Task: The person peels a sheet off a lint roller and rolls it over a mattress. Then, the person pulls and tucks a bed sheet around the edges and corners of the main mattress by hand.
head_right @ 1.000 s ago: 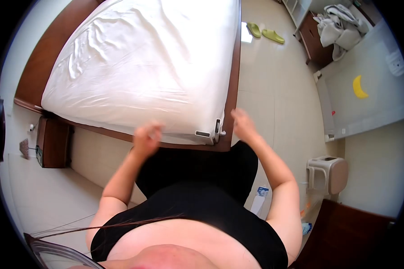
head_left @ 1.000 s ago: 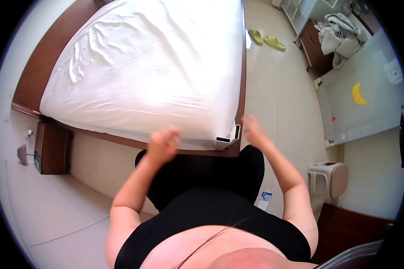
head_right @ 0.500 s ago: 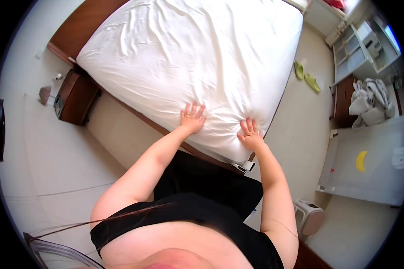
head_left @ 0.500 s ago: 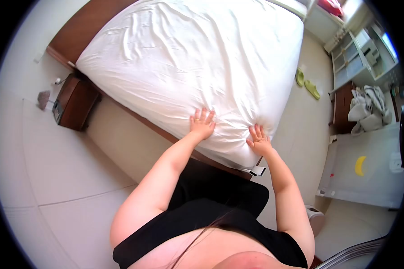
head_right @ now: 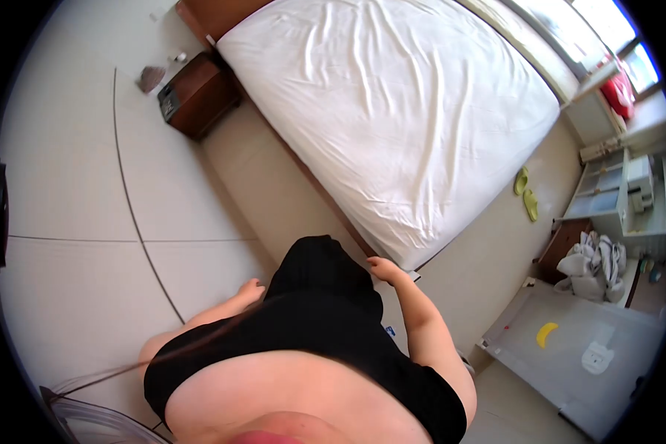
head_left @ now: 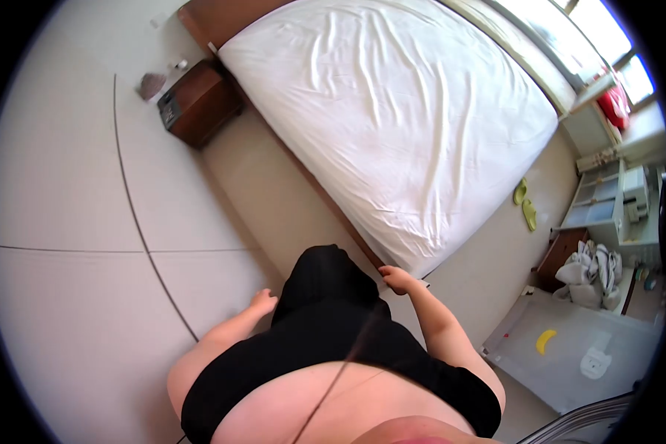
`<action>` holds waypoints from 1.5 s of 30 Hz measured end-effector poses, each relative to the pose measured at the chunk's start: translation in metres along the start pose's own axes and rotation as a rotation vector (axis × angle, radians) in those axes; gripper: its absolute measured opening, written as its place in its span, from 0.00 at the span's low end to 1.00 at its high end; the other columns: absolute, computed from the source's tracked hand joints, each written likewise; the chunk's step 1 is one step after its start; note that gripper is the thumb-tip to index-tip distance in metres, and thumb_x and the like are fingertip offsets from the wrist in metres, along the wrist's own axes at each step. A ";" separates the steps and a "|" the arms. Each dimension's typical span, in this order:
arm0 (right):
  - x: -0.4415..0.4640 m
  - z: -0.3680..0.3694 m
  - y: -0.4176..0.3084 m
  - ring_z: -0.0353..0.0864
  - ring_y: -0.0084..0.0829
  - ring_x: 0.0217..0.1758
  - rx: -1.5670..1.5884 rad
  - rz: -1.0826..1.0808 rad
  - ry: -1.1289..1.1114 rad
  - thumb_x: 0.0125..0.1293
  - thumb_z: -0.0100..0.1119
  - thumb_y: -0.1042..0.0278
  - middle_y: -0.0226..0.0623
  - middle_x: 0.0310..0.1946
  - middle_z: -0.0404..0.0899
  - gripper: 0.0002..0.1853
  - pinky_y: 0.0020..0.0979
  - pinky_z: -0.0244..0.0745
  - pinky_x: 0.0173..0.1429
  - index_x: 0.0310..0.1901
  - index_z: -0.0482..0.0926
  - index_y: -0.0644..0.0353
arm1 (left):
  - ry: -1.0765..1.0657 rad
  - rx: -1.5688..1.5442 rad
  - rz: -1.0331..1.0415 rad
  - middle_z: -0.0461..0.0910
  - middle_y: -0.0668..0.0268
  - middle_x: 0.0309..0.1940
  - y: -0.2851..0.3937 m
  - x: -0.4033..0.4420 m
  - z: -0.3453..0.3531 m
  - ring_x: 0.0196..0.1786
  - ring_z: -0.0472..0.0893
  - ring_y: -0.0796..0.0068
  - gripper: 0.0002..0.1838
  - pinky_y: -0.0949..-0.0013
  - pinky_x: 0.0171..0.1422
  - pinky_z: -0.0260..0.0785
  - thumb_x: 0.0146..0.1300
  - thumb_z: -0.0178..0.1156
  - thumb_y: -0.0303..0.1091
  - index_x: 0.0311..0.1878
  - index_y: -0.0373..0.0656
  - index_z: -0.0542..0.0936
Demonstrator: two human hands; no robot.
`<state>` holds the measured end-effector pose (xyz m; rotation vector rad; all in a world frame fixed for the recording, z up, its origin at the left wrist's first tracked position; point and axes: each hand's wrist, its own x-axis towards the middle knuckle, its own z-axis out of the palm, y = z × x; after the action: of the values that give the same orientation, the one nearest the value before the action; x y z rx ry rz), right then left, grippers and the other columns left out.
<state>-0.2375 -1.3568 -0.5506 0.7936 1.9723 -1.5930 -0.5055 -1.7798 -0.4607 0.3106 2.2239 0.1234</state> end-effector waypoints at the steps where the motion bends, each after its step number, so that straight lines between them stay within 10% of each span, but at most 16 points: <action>1: -0.008 0.006 -0.022 0.79 0.35 0.51 -0.087 -0.025 -0.009 0.60 0.53 0.73 0.41 0.50 0.81 0.24 0.33 0.73 0.55 0.60 0.75 0.61 | -0.010 -0.051 -0.054 0.75 0.47 0.58 -0.024 -0.011 -0.006 0.61 0.73 0.47 0.27 0.54 0.65 0.67 0.59 0.54 0.45 0.58 0.40 0.76; 6: 0.060 0.021 -0.086 0.80 0.28 0.44 0.027 0.129 -0.004 0.60 0.56 0.71 0.36 0.42 0.82 0.23 0.29 0.75 0.48 0.58 0.77 0.61 | -0.087 -0.215 -0.191 0.77 0.44 0.54 -0.092 0.003 -0.053 0.59 0.75 0.44 0.26 0.52 0.62 0.68 0.61 0.52 0.46 0.57 0.36 0.75; 11: 0.136 -0.018 -0.193 0.81 0.31 0.42 -0.253 0.116 0.060 0.61 0.55 0.64 0.39 0.40 0.83 0.23 0.32 0.75 0.48 0.57 0.78 0.62 | 0.392 -0.530 0.084 0.74 0.45 0.59 -0.057 0.079 -0.186 0.63 0.73 0.49 0.28 0.57 0.67 0.64 0.66 0.54 0.45 0.63 0.36 0.71; 14: 0.158 -0.047 -0.262 0.82 0.32 0.42 -0.266 0.172 0.091 0.61 0.55 0.63 0.41 0.40 0.84 0.22 0.33 0.76 0.48 0.57 0.78 0.61 | 0.415 -1.311 0.498 0.66 0.56 0.69 0.042 0.056 -0.373 0.72 0.64 0.65 0.23 0.65 0.74 0.55 0.73 0.48 0.33 0.68 0.38 0.66; 17: 0.180 -0.073 -0.288 0.83 0.34 0.42 -0.331 0.135 0.091 0.60 0.56 0.64 0.43 0.41 0.84 0.22 0.34 0.76 0.49 0.56 0.79 0.63 | 0.421 -1.202 1.170 0.68 0.58 0.67 0.106 -0.036 -0.533 0.69 0.66 0.67 0.22 0.63 0.73 0.54 0.74 0.46 0.36 0.67 0.38 0.68; 21: 0.200 -0.103 -0.316 0.84 0.36 0.42 -0.352 0.221 0.051 0.60 0.57 0.63 0.45 0.41 0.85 0.22 0.36 0.77 0.50 0.55 0.79 0.62 | -0.089 -1.005 2.083 0.69 0.41 0.61 0.126 -0.109 -0.640 0.61 0.70 0.44 0.34 0.49 0.67 0.60 0.73 0.38 0.57 0.57 0.31 0.75; 27: 0.248 -0.118 -0.357 0.83 0.38 0.47 -0.447 0.400 0.027 0.59 0.59 0.61 0.45 0.43 0.84 0.19 0.38 0.77 0.53 0.51 0.82 0.59 | -0.100 -1.459 2.198 0.68 0.36 0.63 0.142 -0.078 -0.659 0.69 0.64 0.38 0.46 0.41 0.69 0.58 0.70 0.32 0.67 0.64 0.25 0.69; 35: 0.436 -0.164 -0.464 0.81 0.39 0.49 -0.592 0.243 0.038 0.62 0.58 0.56 0.43 0.45 0.84 0.20 0.38 0.75 0.55 0.51 0.82 0.58 | 0.333 -0.893 2.609 0.75 0.37 0.55 0.159 0.086 -0.845 0.62 0.71 0.40 0.42 0.49 0.62 0.66 0.73 0.31 0.63 0.60 0.29 0.74; 45: 0.560 -0.151 -0.767 0.79 0.32 0.56 -0.250 0.022 0.145 0.67 0.57 0.61 0.40 0.52 0.82 0.21 0.32 0.71 0.61 0.59 0.76 0.60 | -0.337 -1.265 2.385 0.68 0.34 0.59 0.156 0.229 -1.001 0.62 0.69 0.47 0.43 0.52 0.65 0.60 0.71 0.35 0.67 0.58 0.31 0.76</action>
<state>-1.1752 -1.2498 -0.3659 0.8458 2.2030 -1.2747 -1.3977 -1.5496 0.0196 1.6674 0.0136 2.1410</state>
